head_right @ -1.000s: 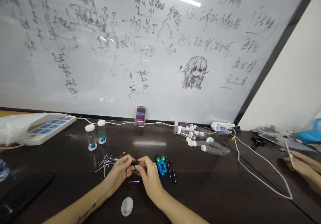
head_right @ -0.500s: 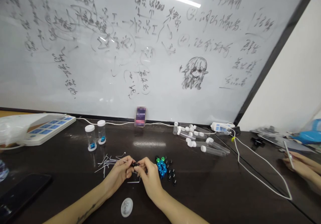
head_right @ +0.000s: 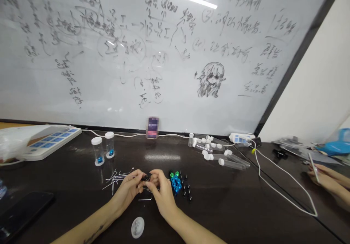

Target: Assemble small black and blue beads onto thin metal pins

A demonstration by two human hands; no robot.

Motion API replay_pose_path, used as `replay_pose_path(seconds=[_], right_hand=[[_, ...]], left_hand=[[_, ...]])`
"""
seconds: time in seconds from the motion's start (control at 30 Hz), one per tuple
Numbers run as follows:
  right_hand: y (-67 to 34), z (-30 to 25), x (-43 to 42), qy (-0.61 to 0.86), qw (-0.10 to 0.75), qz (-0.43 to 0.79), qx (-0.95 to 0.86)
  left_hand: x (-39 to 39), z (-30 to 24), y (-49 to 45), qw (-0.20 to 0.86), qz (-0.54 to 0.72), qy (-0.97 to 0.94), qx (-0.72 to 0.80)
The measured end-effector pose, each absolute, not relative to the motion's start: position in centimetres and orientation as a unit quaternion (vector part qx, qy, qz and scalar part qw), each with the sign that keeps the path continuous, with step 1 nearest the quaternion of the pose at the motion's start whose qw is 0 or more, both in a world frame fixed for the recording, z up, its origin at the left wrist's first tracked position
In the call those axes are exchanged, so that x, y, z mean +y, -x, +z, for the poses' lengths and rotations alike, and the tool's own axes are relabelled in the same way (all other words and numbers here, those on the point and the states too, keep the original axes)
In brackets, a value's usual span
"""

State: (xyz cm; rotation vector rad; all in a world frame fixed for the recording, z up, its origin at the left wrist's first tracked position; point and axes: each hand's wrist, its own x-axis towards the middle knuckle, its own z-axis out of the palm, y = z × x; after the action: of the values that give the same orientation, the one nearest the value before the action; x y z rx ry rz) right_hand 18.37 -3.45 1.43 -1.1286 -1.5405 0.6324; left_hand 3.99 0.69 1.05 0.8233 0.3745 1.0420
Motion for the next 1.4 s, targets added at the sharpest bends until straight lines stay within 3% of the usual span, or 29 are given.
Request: replay_pose_path(seconds=[0.87,1.4], right_hand=[[-18.64,0.86,-3.13,0.484,0.498,0.321,-0.644],[-18.75,1.53,-3.47,0.489,0.501,0.272,-0.661]], left_hand=[[1.01,0.29,-4.02,0.775,0.454,-0.412,0.153],[0.99,0.5,-3.83,0.776,0.445,-0.406,0.189]])
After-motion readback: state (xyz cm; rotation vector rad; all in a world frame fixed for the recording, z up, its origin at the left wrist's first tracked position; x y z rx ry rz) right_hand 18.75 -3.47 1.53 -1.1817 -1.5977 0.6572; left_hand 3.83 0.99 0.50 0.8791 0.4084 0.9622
